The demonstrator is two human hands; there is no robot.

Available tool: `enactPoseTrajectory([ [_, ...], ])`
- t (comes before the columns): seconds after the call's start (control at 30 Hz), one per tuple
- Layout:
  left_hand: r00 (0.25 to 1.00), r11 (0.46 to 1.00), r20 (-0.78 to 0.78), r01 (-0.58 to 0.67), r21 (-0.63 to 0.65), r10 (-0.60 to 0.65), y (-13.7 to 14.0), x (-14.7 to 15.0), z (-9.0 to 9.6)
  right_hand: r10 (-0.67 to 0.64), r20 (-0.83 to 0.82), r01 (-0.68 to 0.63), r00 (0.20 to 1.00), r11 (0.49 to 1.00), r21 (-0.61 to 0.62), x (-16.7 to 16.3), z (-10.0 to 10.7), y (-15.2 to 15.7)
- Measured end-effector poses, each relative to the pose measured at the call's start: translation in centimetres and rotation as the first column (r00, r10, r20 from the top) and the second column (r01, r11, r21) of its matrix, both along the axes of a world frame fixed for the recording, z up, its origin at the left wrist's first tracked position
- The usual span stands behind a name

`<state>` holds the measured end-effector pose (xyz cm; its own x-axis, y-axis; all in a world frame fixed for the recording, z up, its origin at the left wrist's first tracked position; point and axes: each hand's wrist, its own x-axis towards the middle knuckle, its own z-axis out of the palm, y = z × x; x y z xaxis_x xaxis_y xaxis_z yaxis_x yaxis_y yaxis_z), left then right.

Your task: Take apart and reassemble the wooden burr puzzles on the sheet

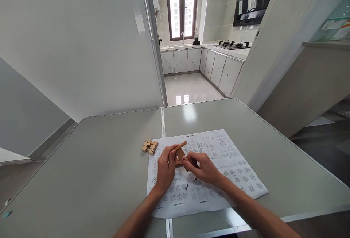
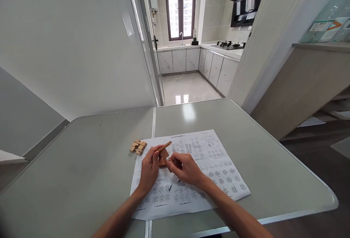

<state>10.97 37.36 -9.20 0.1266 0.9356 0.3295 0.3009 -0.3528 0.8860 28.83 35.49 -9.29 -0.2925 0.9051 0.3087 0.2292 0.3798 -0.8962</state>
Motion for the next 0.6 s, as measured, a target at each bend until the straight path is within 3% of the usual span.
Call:
enactPoseTrajectory([
  [0.2,0.999,0.999,-0.006,-0.047,-0.003,0.047,0.2,-0.1,-0.1,0.018,-0.01,-0.019,1.0,0.999,-0.045,0.0,-0.1,0.0],
  [0.4,0.97,0.969,0.01,-0.243,0.045,0.243,1.0,-1.3,0.7,0.1,0.037,-0.099,0.994,0.994,-0.037,-0.4,-0.6,-0.6],
  [0.5,0.978,0.977,-0.035,-0.204,0.056,0.207,0.8,-1.3,0.7,-0.006,0.066,0.008,0.998,1.0,-0.02,-0.2,-0.6,-0.3],
  [0.6,0.982,0.982,-0.014,-0.187,0.027,0.187,0.6,-1.0,0.3,-0.222,0.041,0.223,0.974,0.975,-0.004,0.6,-0.8,0.5],
])
